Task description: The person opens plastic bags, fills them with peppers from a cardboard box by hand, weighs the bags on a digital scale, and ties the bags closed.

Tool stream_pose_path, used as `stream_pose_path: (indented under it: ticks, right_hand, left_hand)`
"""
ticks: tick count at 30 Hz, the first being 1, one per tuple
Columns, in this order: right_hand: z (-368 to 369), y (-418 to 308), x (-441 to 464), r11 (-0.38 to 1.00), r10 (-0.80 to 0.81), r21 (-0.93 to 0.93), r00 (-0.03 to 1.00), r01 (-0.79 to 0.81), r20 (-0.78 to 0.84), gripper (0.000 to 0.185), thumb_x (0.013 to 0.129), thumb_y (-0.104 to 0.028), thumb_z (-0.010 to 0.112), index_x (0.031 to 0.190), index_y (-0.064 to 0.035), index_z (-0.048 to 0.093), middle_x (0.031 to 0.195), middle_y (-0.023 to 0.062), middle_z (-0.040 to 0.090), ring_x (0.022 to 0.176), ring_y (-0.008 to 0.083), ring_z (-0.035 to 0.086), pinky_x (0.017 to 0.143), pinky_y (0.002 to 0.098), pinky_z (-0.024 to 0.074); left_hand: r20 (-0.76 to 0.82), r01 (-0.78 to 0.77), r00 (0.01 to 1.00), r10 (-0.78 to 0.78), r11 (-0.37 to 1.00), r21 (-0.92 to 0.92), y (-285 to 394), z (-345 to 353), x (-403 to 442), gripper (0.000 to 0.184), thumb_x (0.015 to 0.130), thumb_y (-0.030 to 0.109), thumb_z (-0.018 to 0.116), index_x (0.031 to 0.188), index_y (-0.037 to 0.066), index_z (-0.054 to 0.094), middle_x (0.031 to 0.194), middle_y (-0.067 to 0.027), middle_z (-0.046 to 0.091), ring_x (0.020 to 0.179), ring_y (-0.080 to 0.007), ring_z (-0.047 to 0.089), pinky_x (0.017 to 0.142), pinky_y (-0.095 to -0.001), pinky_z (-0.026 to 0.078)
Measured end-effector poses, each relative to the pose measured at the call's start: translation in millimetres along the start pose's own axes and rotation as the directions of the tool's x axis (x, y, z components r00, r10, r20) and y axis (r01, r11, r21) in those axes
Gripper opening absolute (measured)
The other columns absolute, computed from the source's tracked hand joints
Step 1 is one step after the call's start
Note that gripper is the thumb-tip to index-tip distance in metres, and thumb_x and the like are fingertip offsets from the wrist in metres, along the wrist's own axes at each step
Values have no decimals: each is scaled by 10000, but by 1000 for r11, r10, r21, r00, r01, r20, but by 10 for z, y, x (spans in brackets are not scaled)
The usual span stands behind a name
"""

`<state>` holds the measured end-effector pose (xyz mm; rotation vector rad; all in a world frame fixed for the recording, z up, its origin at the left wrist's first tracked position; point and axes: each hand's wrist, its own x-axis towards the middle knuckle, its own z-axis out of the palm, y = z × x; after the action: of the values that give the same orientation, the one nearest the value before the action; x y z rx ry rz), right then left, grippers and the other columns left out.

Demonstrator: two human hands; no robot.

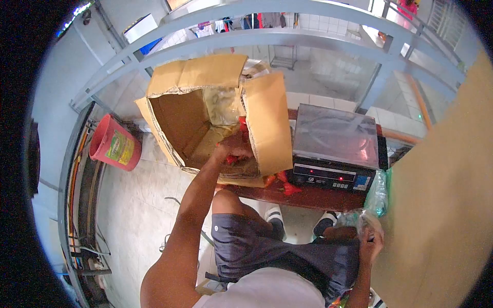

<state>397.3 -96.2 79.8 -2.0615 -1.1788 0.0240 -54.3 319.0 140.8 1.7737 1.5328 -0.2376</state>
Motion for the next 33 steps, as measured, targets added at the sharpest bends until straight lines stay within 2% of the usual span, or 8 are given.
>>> stream_pose_path:
  ticks: [5, 8, 13, 15, 17, 24, 30, 33]
  right_hand:
    - [30, -38, -79, 996, 39, 80, 997, -45, 71, 294, 831, -74, 724, 1114, 3, 690, 1080, 193, 680, 1035, 339, 645, 928, 421, 497]
    - [28, -197, 8, 999, 11, 32, 982, -17, 188, 494, 807, -11, 719, 1291, 10, 621, 1254, 183, 643, 1191, 317, 602, 1047, 390, 445]
    - [209, -935, 202, 965, -68, 263, 946, -18, 315, 649, 747, 18, 703, 1378, -17, 560, 1371, 184, 576, 1283, 326, 546, 1125, 386, 376]
    - [293, -1219, 246, 960, -47, 273, 934, -55, 354, 643, 740, -2, 719, 1364, -12, 563, 1422, 187, 531, 1331, 317, 504, 1130, 384, 368]
    - [501, -1289, 325, 925, -311, 291, 927, 245, 208, 684, 712, 13, 724, 1371, -24, 545, 1396, 205, 533, 1310, 381, 510, 1100, 432, 415]
    - [866, -1604, 314, 989, -145, 53, 919, 135, 366, 545, 722, -40, 672, 1255, 15, 573, 1492, 218, 420, 1291, 429, 506, 1083, 461, 436]
    - [743, -2108, 316, 978, -208, 124, 866, 170, 455, 550, 744, -150, 742, 1237, 18, 566, 1494, 218, 421, 1248, 434, 537, 1036, 497, 472]
    - [523, -2287, 415, 959, -262, 220, 864, 181, 430, 726, 712, -274, 840, 1329, -51, 529, 1480, 223, 443, 1261, 437, 527, 1061, 482, 456]
  left_hand:
    - [-240, -153, 958, 154, 988, 24, -300, 150, 3, 686, 627, 424, 822, 1165, 48, 620, 1144, -145, 684, 1009, -252, 667, 860, -402, 539]
    - [-280, -210, 953, 117, 920, -331, -589, 95, 69, 750, 674, 473, 784, 1281, 91, 563, 1235, -125, 654, 1078, -276, 643, 867, -441, 529]
    - [-319, -329, 944, 85, 305, -894, -686, -61, -132, 613, 761, 559, 697, 1226, 184, 561, 1185, -88, 631, 1091, -301, 606, 797, -568, 536]
    - [-367, -373, 926, 87, 72, -925, -665, -108, -260, 631, 760, 560, 691, 1237, 171, 552, 1191, -94, 624, 1098, -332, 601, 826, -609, 526]
    - [-435, -429, 895, 97, -80, -900, -608, -123, -432, 659, 769, 573, 662, 1265, 157, 542, 1223, -114, 614, 1110, -375, 596, 867, -654, 511]
    - [-545, -382, 763, 349, -436, -815, 100, 312, -1598, 758, 788, 627, 601, 1367, 145, 514, 1327, -178, 561, 1243, -425, 532, 923, -759, 446]
    - [-273, 15, 748, 605, -427, -904, 1121, 1138, -2052, 735, 793, 588, 635, 1367, 145, 518, 1332, -140, 547, 1336, -371, 473, 934, -696, 489]
    - [-236, -79, 813, 532, -301, -950, 1353, 1558, -1693, 720, 810, 546, 650, 1395, 160, 490, 1352, -130, 533, 1378, -370, 424, 956, -694, 473]
